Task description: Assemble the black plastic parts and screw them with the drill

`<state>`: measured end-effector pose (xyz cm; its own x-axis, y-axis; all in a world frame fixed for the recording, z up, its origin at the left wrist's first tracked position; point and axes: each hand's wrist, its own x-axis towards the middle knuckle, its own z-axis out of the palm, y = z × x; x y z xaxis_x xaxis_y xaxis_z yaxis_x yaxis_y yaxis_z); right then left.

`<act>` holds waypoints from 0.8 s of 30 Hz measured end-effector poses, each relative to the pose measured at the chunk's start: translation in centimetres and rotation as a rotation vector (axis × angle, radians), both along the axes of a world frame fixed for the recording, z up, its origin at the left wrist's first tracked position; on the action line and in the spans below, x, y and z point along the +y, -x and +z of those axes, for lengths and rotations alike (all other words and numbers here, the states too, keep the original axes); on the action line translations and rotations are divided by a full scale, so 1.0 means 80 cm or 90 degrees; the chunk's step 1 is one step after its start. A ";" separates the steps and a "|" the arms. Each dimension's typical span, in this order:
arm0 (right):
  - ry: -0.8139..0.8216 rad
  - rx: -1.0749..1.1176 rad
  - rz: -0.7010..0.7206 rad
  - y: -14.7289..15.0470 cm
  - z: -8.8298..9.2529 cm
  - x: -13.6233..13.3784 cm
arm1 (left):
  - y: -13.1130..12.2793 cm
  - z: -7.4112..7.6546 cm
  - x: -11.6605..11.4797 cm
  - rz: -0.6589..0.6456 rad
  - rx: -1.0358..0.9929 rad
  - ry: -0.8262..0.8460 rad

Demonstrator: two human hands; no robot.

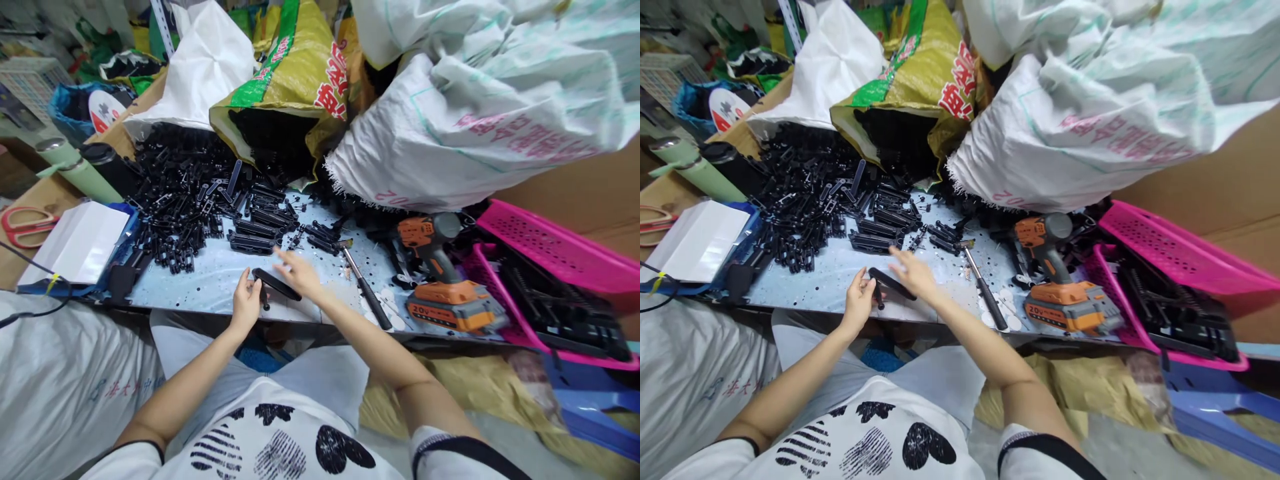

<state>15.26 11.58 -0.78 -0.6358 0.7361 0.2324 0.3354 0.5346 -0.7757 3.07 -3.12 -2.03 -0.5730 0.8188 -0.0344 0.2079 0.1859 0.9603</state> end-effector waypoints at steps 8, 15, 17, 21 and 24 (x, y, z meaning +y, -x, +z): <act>0.272 0.196 -0.409 -0.063 0.001 0.243 | 0.005 0.022 -0.015 -0.175 0.564 0.060; 0.698 0.503 -0.321 -0.081 0.035 0.199 | 0.015 0.029 0.017 -0.417 0.614 0.067; 0.720 0.502 -0.286 -0.082 0.029 0.142 | 0.015 0.028 0.019 -0.356 0.532 0.007; 0.658 0.375 -0.179 -0.057 0.007 -0.004 | -0.006 0.038 0.030 -0.273 0.234 -0.090; 0.469 0.240 -0.069 -0.041 0.010 -0.076 | -0.024 0.047 0.039 -0.213 0.073 -0.106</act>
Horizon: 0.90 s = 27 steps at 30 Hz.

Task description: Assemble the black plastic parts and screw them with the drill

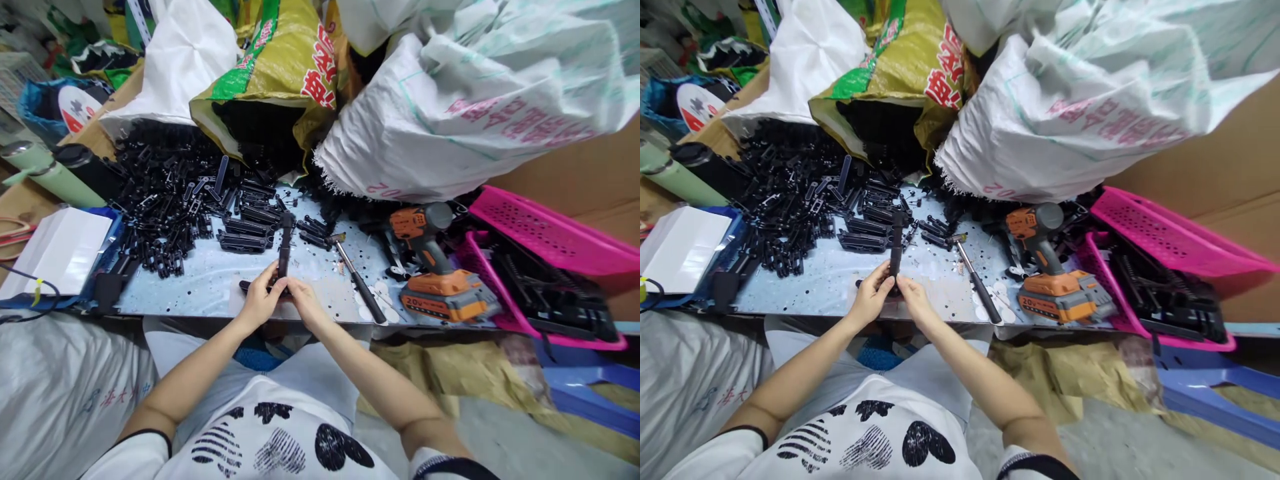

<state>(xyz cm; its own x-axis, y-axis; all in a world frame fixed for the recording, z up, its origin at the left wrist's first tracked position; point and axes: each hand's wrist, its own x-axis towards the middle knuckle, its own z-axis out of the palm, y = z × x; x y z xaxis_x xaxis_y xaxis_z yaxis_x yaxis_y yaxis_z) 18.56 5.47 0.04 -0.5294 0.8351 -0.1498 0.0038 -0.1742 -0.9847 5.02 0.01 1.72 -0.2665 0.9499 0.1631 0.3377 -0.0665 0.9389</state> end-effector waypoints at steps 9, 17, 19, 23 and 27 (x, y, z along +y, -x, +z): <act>-0.873 -0.411 0.343 -0.051 0.046 0.045 | 0.018 0.007 -0.005 -0.158 -0.058 0.151; -0.837 -0.529 0.494 -0.094 0.021 0.044 | 0.061 -0.010 0.004 -0.350 0.547 0.128; -0.817 -0.559 0.500 -0.099 0.015 0.041 | 0.060 -0.015 0.002 -0.326 0.597 0.154; -0.786 -0.589 0.475 -0.091 0.003 0.035 | 0.038 -0.011 0.000 -0.313 0.608 0.144; -0.805 -0.635 0.411 -0.079 0.002 0.025 | 0.020 -0.004 0.003 -0.303 0.603 0.151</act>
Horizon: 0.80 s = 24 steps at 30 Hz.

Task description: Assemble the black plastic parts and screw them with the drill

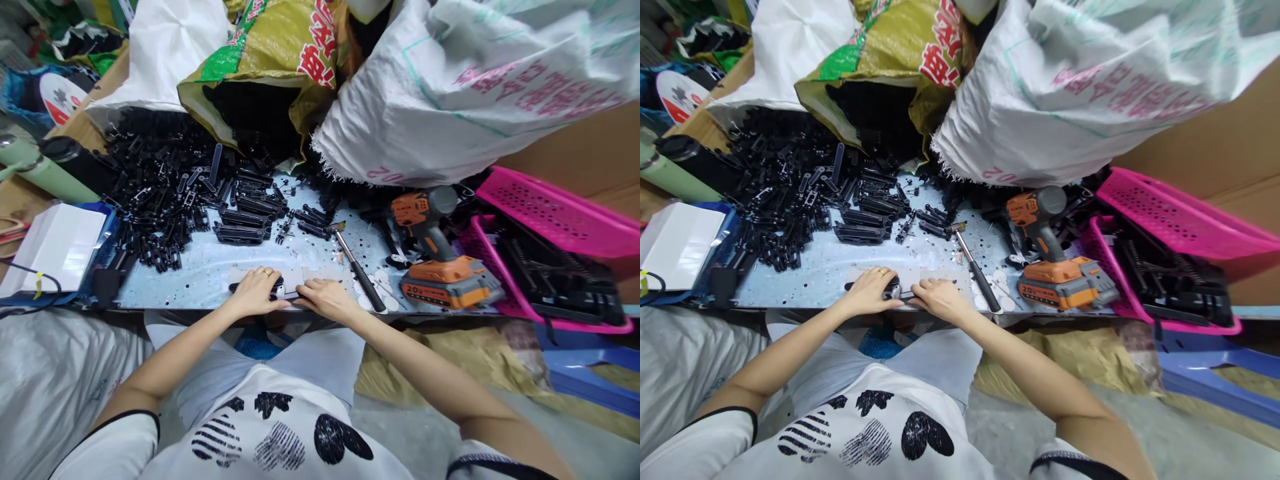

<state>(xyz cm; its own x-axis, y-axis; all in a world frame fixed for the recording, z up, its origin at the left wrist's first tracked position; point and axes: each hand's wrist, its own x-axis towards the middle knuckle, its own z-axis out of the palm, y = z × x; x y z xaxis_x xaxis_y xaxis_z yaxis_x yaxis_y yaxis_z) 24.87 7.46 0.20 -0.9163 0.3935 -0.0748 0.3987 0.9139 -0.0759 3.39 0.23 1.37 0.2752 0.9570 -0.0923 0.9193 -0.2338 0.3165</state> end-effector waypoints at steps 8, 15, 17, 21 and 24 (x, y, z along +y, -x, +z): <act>-0.104 0.030 -0.026 0.012 0.035 -0.020 | 0.010 -0.015 -0.012 0.004 -0.073 -0.080; -0.098 0.036 0.022 0.015 0.047 -0.007 | 0.014 -0.025 -0.021 0.005 -0.098 -0.115; -0.084 0.051 0.030 0.008 0.034 -0.002 | 0.011 -0.021 -0.014 -0.023 -0.081 -0.071; -0.041 0.116 0.018 -0.014 -0.002 0.012 | -0.003 -0.007 0.042 -0.046 -0.062 -0.064; -0.033 0.151 -0.017 -0.031 -0.021 0.016 | -0.017 0.002 0.113 0.054 0.002 -0.114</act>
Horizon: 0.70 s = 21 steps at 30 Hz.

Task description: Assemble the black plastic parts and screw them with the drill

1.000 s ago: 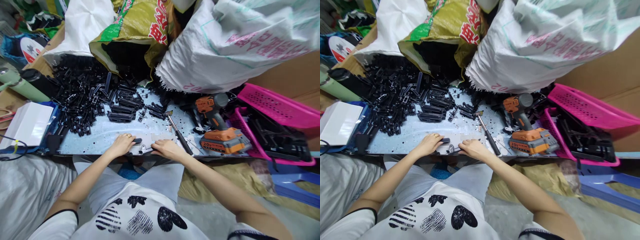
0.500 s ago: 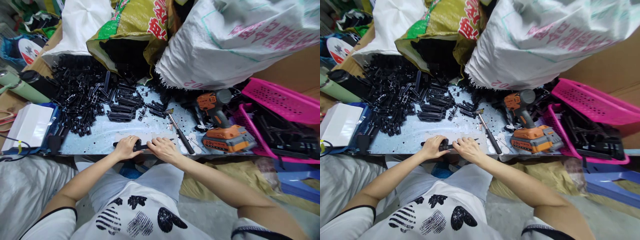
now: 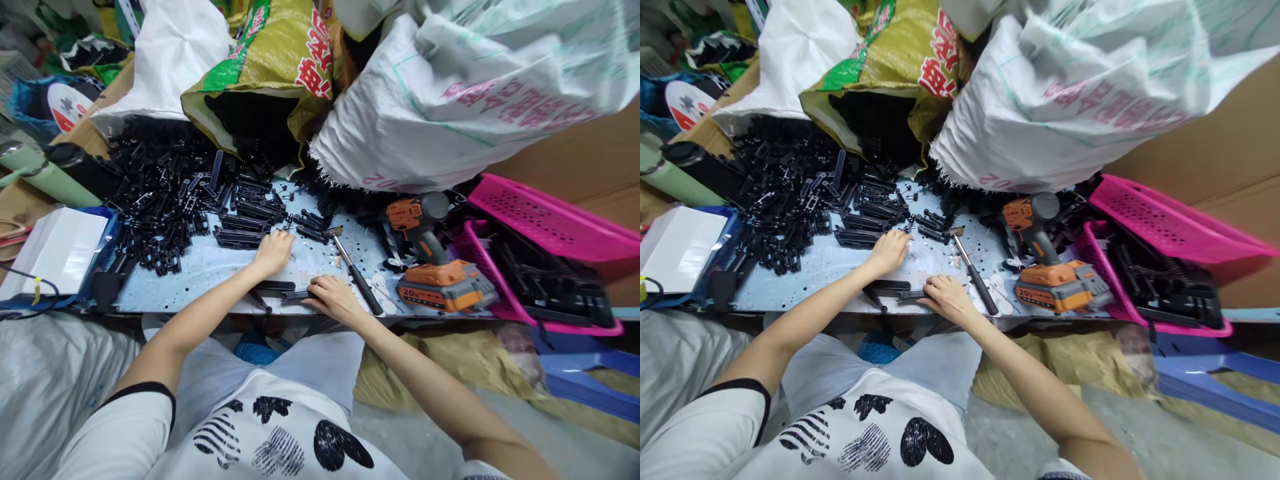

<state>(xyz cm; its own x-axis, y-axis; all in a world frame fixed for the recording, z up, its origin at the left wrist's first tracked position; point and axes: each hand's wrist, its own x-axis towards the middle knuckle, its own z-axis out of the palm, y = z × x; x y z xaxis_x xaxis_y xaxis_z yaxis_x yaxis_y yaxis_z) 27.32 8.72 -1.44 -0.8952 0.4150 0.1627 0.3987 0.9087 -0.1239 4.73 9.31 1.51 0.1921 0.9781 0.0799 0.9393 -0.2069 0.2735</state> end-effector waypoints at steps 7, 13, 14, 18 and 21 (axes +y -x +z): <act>0.047 0.026 -0.032 -0.020 -0.002 -0.003 | -0.012 -0.007 0.081 -0.021 0.094 0.042; 0.054 0.122 -0.198 0.032 0.026 0.104 | 0.013 0.001 0.027 0.025 0.010 0.013; 0.063 0.117 -0.219 0.052 0.029 0.132 | 0.020 0.003 0.013 0.041 -0.034 0.001; 0.077 0.037 -0.274 0.140 0.027 0.234 | 0.054 0.008 -0.046 0.093 -0.231 -0.073; 0.096 -0.038 -0.300 0.187 0.018 0.274 | 0.080 0.012 -0.081 0.161 -0.310 -0.078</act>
